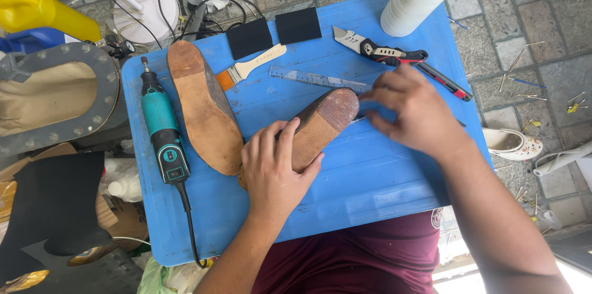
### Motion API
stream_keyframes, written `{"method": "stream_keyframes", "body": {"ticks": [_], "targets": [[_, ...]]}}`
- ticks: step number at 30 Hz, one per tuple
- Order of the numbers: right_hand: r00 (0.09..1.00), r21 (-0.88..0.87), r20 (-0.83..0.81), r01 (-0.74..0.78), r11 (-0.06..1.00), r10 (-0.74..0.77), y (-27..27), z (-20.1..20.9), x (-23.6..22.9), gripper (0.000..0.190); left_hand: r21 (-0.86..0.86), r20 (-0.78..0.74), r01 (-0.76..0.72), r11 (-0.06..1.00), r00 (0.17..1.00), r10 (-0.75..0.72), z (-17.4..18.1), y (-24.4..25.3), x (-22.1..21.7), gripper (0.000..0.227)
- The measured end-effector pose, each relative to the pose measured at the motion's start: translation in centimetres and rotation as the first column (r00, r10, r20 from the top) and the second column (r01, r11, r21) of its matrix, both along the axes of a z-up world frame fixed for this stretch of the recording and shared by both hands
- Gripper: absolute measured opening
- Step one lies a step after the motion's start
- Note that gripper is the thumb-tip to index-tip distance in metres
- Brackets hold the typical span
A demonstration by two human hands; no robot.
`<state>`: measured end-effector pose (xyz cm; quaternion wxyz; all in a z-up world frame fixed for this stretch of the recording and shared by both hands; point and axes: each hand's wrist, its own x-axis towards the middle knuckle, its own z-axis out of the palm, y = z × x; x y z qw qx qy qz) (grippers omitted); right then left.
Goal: The person applies glue to a shoe sole using a squeeze bottle and spreads it with a brush. The person then uses a small tool to smooth the glue on the sole.
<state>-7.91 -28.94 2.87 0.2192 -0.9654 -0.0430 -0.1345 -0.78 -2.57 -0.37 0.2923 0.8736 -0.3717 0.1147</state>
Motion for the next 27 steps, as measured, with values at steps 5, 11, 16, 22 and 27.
{"method": "stream_keyframes", "body": {"ticks": [5,11,16,22,27], "targets": [[0.997,-0.123,0.001,-0.074,0.990,0.074,2.1,-0.1,0.3,0.024,0.007,-0.001,-0.045,0.999,0.999,0.045,-0.1,0.3,-0.2,0.070],[0.995,-0.131,0.051,0.096,0.987,-0.090,-0.9,1.0,-3.3,0.017,0.044,-0.023,-0.026,0.999,0.999,0.027,-0.2,0.4,0.0,0.073],[0.915,-0.097,0.167,0.386,0.918,-0.367,-8.2,-0.3,-6.5,0.016,0.068,-0.030,0.053,0.996,0.998,-0.052,-0.5,0.2,0.1,0.075],[0.885,-0.121,0.193,0.449,0.885,-0.423,-13.8,-5.0,-5.4,0.009,0.047,-0.087,0.168,0.985,0.983,-0.163,0.0,-0.6,-0.2,0.077],[0.906,-0.138,0.192,0.406,0.903,-0.378,-14.0,-6.4,-3.1,0.009,0.049,-0.080,0.207,0.977,0.976,-0.203,0.6,-1.2,0.0,0.077]]}}
